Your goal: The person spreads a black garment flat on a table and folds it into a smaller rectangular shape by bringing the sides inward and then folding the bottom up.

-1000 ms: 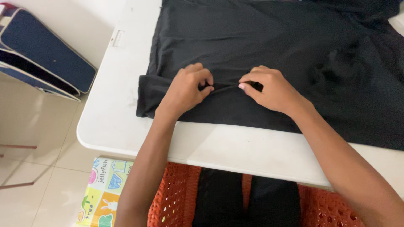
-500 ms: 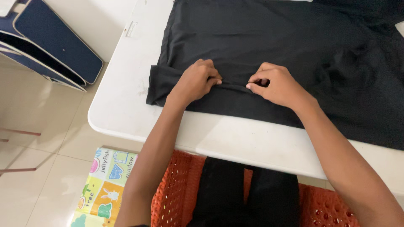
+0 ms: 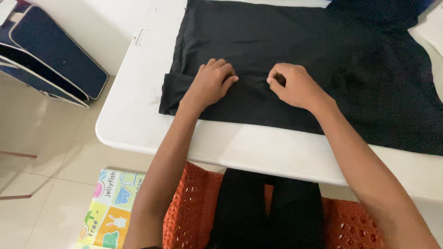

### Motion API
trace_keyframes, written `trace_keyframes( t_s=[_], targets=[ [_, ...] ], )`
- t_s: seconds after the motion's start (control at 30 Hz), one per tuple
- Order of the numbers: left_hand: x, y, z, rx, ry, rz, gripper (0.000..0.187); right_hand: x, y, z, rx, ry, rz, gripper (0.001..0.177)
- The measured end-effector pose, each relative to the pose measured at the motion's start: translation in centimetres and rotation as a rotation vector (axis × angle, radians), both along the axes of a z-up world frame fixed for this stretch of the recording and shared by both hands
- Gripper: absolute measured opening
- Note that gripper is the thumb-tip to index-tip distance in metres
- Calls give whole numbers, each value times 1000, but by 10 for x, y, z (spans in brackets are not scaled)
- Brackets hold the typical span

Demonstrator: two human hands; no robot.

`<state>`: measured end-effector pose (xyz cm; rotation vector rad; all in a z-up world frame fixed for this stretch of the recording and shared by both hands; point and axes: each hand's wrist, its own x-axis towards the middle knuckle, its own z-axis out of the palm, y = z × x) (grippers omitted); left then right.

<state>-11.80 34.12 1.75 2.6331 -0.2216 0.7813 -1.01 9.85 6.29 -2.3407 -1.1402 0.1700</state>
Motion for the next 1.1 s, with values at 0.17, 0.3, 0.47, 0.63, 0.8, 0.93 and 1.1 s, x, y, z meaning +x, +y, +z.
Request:
trace_keyframes(
  t_s=[0.17, 0.3, 0.47, 0.63, 0.8, 0.93, 1.1],
  targets=[
    [-23, 32, -2, 67, 128, 102, 17, -3, 8, 3, -129, 80, -104, 20],
    [-43, 55, 4, 12, 109, 118, 27, -1, 10, -2, -135, 84, -65, 21],
    [-46, 76, 8, 90, 229, 194, 43, 2, 11, -11, -182, 81, -141, 21],
    [-49, 101, 23, -3, 317, 248, 49, 6, 9, -16, -141, 44, -115, 20],
    [-48, 118, 35, -301, 377, 195, 41, 9, 9, -19, -128, 112, -141, 21],
    [-46, 128, 27, -323, 403, 216, 38, 9, 8, -21, -105, 69, -118, 20],
    [-48, 129, 17, -456, 182, 163, 37, 8, 8, -21, -101, 62, -115, 20]
  ],
)
